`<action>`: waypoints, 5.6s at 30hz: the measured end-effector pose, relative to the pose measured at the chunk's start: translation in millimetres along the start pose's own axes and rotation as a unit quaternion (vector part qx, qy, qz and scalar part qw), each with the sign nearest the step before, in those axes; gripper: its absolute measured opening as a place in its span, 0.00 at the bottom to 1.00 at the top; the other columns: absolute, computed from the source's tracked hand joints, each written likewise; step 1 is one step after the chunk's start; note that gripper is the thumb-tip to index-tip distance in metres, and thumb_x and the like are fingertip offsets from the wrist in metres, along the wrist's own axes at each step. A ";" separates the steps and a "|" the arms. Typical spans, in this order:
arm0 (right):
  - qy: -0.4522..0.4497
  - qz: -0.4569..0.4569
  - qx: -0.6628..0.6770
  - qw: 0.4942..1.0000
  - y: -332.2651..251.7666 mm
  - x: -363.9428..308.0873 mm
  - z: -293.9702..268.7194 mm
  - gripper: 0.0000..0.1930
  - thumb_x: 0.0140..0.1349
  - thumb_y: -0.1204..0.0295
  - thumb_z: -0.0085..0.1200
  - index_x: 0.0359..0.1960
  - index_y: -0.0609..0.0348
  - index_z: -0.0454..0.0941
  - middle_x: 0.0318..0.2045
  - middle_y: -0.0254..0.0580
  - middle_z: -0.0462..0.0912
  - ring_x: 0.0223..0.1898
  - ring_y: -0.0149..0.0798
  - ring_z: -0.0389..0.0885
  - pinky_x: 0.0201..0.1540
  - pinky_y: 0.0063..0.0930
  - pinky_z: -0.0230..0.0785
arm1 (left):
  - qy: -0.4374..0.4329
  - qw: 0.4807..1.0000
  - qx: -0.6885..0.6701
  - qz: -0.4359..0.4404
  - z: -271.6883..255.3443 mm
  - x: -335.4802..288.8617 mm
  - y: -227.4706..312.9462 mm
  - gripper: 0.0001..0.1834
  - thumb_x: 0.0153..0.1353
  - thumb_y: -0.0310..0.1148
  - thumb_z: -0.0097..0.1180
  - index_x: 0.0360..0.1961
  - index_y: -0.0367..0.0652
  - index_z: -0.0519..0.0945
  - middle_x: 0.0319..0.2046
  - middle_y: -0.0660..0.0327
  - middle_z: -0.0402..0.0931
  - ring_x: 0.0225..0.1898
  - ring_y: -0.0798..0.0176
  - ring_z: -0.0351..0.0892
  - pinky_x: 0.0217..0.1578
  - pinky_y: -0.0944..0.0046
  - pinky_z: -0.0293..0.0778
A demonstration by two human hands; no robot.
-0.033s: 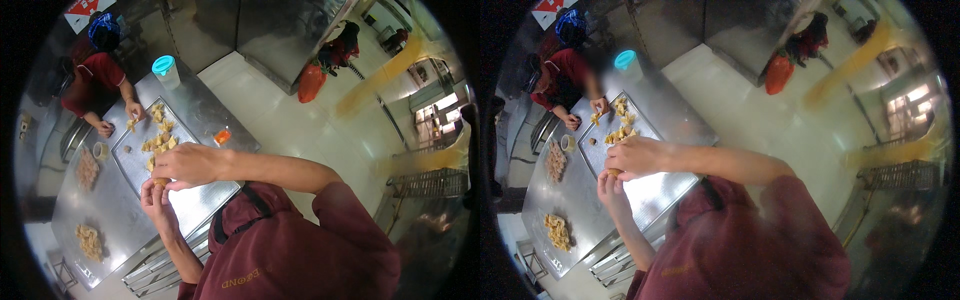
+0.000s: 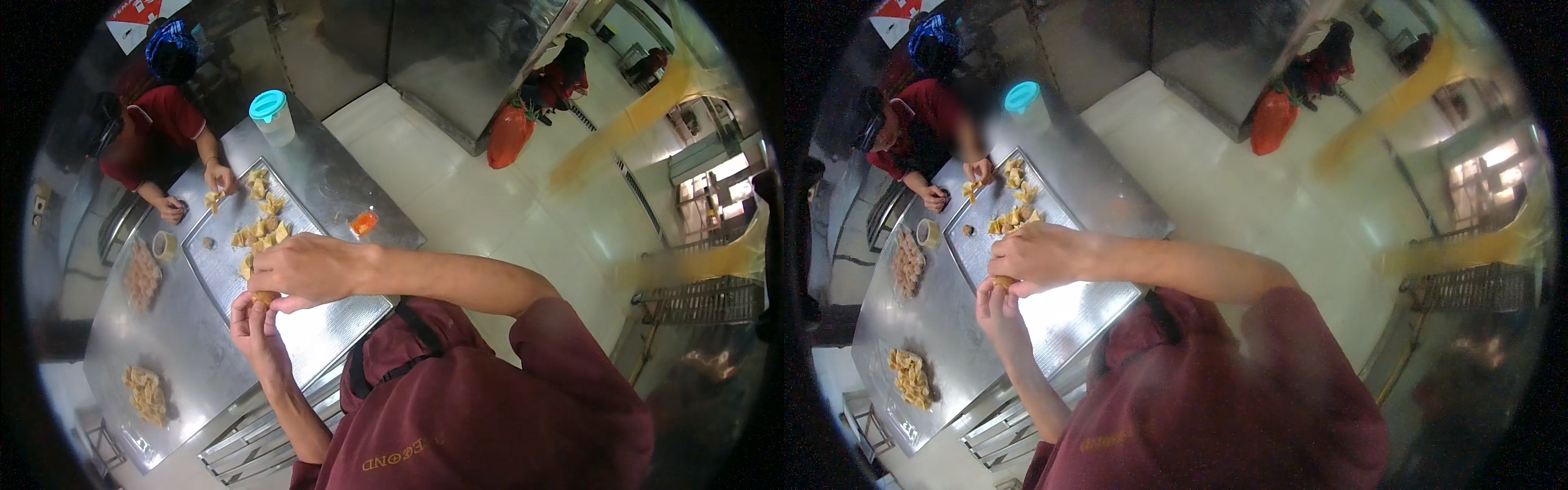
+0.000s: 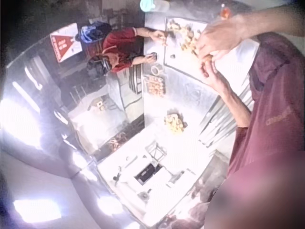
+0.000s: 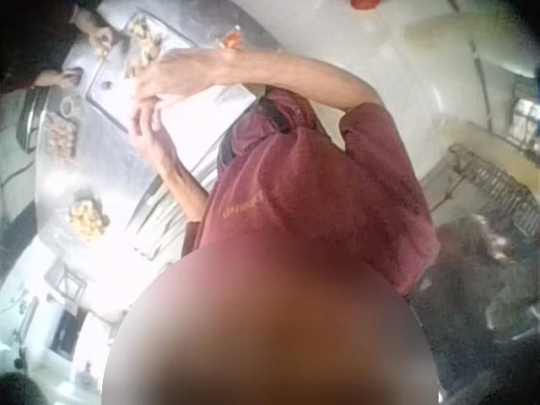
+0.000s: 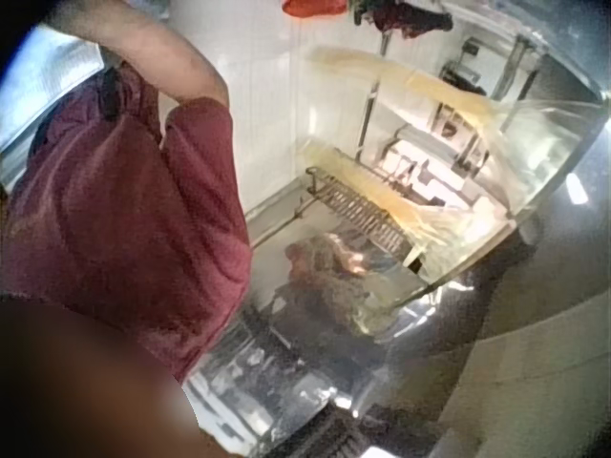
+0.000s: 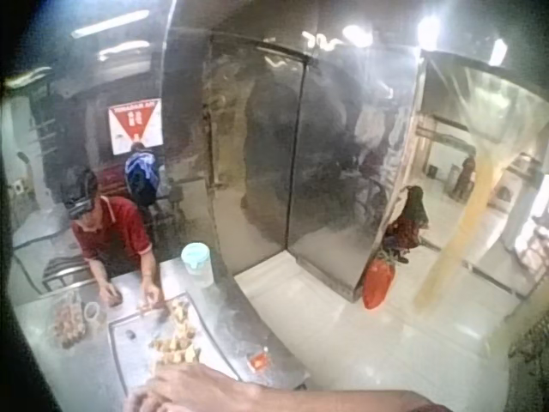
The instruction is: The person assembles wontons by placing a meatball into a wrapper, adding a small amount of red paste, and folding the wrapper into a triangular shape. Completed wontons are placed on a metal tray.
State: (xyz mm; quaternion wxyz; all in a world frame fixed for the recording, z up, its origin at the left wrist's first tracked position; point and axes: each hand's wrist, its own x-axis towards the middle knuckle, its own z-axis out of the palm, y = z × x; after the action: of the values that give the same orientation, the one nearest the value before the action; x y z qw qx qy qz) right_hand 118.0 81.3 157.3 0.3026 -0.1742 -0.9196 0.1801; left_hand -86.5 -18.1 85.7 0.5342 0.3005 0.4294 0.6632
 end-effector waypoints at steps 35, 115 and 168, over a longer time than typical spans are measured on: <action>0.074 0.147 0.190 0.968 -26.4 3.5 -18.7 0.24 0.58 0.73 0.78 0.56 0.59 0.86 0.44 0.42 0.90 0.40 0.34 0.91 0.45 0.28 0.83 | -0.054 0.993 0.093 0.055 36.8 -11.3 50.0 0.19 0.69 0.18 0.66 0.60 0.28 0.81 0.55 0.49 0.85 0.54 0.61 0.87 0.55 0.63 0.86; 0.180 0.351 0.481 0.783 -1.1 -67.8 2.3 0.19 0.65 0.86 0.69 0.56 0.69 0.78 0.52 0.47 0.85 0.53 0.33 0.87 0.60 0.30 0.82 | -0.027 0.967 -0.203 -0.155 57.5 8.2 -4.1 0.20 0.80 0.26 0.55 0.69 0.31 0.74 0.62 0.49 0.81 0.65 0.51 0.83 0.67 0.54 0.83; -0.166 0.278 -0.043 0.945 228.4 -172.1 50.2 0.05 0.67 0.73 0.61 0.42 0.58 0.85 0.40 0.43 0.89 0.47 0.51 0.86 0.51 0.49 0.80 | 0.022 0.898 0.420 -0.128 91.8 93.6 -253.8 0.11 0.69 0.32 0.66 0.43 0.32 0.87 0.34 0.49 0.90 0.37 0.54 0.91 0.45 0.56 0.84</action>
State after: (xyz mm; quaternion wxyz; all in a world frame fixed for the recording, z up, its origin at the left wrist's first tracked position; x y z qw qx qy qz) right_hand 265.3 195.8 -65.2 0.0762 -0.4036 -0.8787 0.2432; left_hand 83.3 110.5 -104.7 0.4294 0.4248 0.7145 0.3531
